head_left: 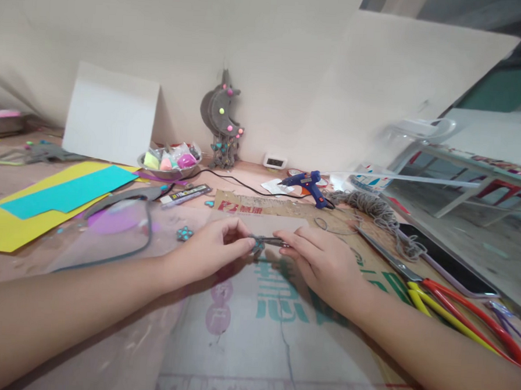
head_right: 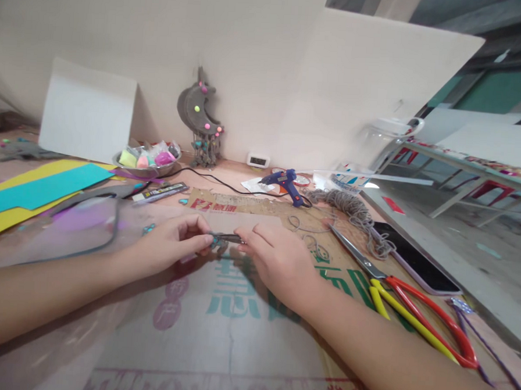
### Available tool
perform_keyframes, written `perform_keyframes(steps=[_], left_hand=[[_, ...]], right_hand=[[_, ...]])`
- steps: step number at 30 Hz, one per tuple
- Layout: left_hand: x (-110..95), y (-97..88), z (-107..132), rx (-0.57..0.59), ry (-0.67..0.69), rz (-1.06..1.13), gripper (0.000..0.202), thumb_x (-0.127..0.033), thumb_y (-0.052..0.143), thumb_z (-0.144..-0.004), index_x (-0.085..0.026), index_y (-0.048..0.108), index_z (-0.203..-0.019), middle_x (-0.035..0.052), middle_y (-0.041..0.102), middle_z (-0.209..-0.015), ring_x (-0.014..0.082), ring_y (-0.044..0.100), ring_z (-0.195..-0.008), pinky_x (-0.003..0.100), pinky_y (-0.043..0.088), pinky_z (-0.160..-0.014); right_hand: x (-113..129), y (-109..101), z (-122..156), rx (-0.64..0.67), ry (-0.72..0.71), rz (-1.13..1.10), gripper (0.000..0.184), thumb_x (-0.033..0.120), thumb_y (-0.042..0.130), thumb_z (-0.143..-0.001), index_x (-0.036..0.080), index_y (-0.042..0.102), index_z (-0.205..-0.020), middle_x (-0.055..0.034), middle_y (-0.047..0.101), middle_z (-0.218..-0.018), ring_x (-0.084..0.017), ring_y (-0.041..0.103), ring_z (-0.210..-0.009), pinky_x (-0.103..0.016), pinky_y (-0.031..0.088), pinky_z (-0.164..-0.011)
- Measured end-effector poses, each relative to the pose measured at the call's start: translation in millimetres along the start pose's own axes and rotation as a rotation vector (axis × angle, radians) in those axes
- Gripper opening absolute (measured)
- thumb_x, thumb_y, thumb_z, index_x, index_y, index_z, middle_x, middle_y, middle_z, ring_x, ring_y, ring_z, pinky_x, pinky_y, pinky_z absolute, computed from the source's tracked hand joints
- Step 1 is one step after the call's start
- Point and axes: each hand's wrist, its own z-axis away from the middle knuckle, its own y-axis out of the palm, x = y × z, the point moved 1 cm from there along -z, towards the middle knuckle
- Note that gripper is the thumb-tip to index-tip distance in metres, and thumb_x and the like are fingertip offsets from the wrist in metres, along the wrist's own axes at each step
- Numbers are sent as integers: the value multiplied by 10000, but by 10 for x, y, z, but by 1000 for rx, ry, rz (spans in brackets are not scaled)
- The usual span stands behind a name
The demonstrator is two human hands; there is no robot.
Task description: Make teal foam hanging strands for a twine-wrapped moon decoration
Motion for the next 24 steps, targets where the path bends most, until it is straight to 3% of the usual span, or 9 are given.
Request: perform_keyframes(steps=[11, 24], left_hand=[[-15, -11, -23, -29, -2, 20, 172, -304, 574, -833, -161, 502, -768, -29, 552, -643, 56, 437, -511, 179, 350, -473], [-60, 28, 0, -46, -97, 210, 203, -324, 620, -795, -171, 490, -768, -34, 515, -635, 70, 441, -535, 185, 311, -483]], right_hand=[[26, -70, -3, -29, 10, -79, 261, 219, 480, -927, 116, 612, -1128, -69, 620, -810, -165, 525, -689, -282, 408, -619], [-8, -19, -3, 47, 59, -115, 248, 219, 464, -928, 141, 615, -1109, -68, 613, -831, -169, 523, -703, -281, 389, -624]])
